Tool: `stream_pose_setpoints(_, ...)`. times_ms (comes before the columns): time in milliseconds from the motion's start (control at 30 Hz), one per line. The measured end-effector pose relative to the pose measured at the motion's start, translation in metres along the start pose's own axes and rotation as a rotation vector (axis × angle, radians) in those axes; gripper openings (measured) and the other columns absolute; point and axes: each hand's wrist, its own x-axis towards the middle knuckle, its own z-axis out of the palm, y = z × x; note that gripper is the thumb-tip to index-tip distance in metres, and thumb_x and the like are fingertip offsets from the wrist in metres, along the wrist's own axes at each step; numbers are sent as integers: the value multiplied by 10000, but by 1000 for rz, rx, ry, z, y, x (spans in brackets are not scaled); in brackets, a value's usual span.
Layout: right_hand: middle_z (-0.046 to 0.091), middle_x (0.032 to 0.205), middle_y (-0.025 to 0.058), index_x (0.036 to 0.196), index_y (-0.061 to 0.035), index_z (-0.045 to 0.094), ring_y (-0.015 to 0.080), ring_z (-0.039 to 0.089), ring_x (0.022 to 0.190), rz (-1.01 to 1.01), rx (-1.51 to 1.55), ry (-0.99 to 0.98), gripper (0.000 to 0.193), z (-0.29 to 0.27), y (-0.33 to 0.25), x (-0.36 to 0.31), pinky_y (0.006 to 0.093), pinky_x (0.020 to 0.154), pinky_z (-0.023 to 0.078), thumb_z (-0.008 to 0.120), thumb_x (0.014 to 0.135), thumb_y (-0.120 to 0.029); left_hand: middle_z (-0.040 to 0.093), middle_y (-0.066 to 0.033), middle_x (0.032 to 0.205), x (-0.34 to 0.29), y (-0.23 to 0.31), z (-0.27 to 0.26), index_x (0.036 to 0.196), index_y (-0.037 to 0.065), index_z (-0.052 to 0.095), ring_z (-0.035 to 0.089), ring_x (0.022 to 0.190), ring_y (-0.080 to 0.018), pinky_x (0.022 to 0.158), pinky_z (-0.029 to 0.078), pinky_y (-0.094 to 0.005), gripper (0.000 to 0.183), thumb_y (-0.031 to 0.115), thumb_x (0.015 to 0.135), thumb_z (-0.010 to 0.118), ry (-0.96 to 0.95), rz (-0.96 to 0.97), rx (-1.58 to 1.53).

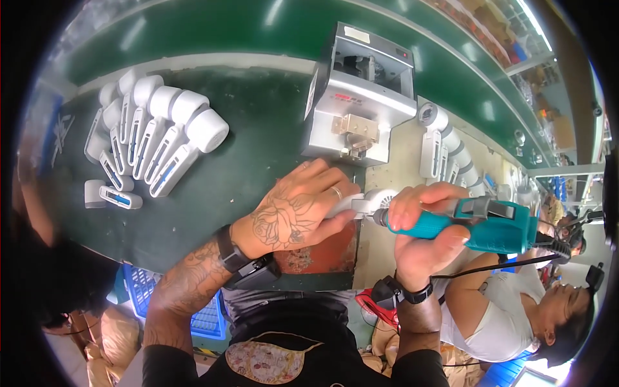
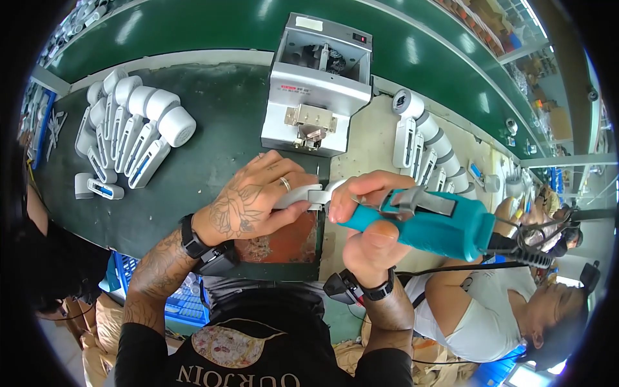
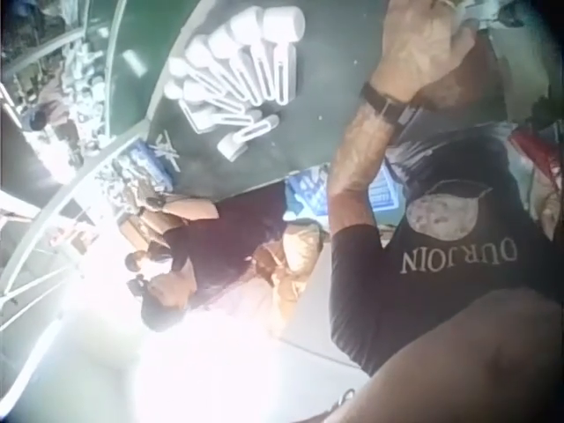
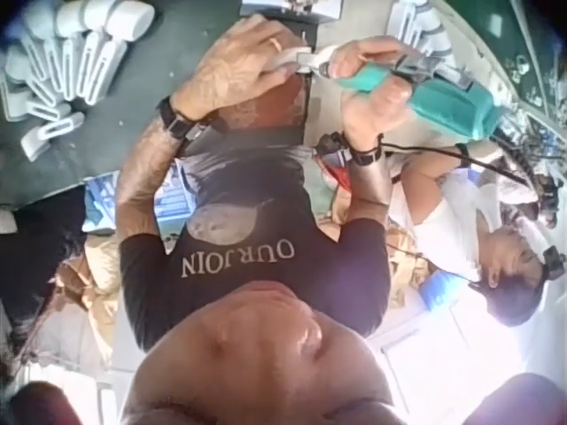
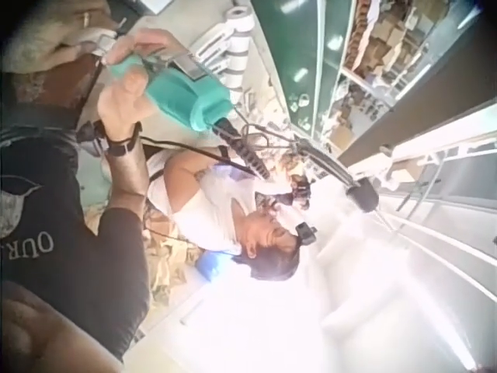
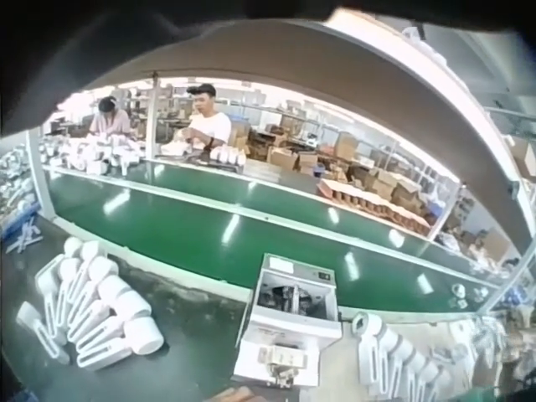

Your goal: Assembling small white electronic components using an electric screwdriver on a factory line.

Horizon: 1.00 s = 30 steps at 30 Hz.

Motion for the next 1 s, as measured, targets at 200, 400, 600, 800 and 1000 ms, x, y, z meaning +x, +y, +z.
stream_pose_setpoints(200,452,628,26,1014,-66,476,153,437,542,-1,7,25,726,1,0,-4,302,509,374,494,874,-777,633,-64,1063,-2,4,2,1083,84,673,585,937,-278,839,498,-387,304,147,795,747,-8,-18,-35)
stream_pose_setpoints(400,445,628,21,1012,-69,472,150,432,534,-34,73,29,733,11,-9,3,300,502,370,484,870,-788,621,-37,1083,2,-1,-7,999,111,663,578,970,-259,854,491,-373,260,157,769,776,19,67,-102)
stream_pose_setpoints(600,443,628,23,998,-70,460,142,433,535,-9,145,47,689,20,2,-3,291,490,363,532,880,-745,634,-26,1057,-3,-3,-5,863,101,674,585,990,-235,868,491,-355,119,164,802,755,78,121,-116)
stream_pose_setpoints(800,440,613,30,1001,-49,449,147,435,517,-94,160,-14,670,16,3,-6,289,488,376,546,901,-704,630,-16,1073,-9,2,-3,888,89,686,580,1007,-225,878,490,-352,95,148,825,725,58,109,-196)
stream_pose_setpoints(1000,453,609,46,1010,-41,448,154,446,506,-89,151,-6,674,18,5,-4,291,480,384,556,899,-697,655,-14,1155,-11,1,-7,899,93,706,592,1063,-226,902,499,-366,94,163,842,731,15,81,-195)
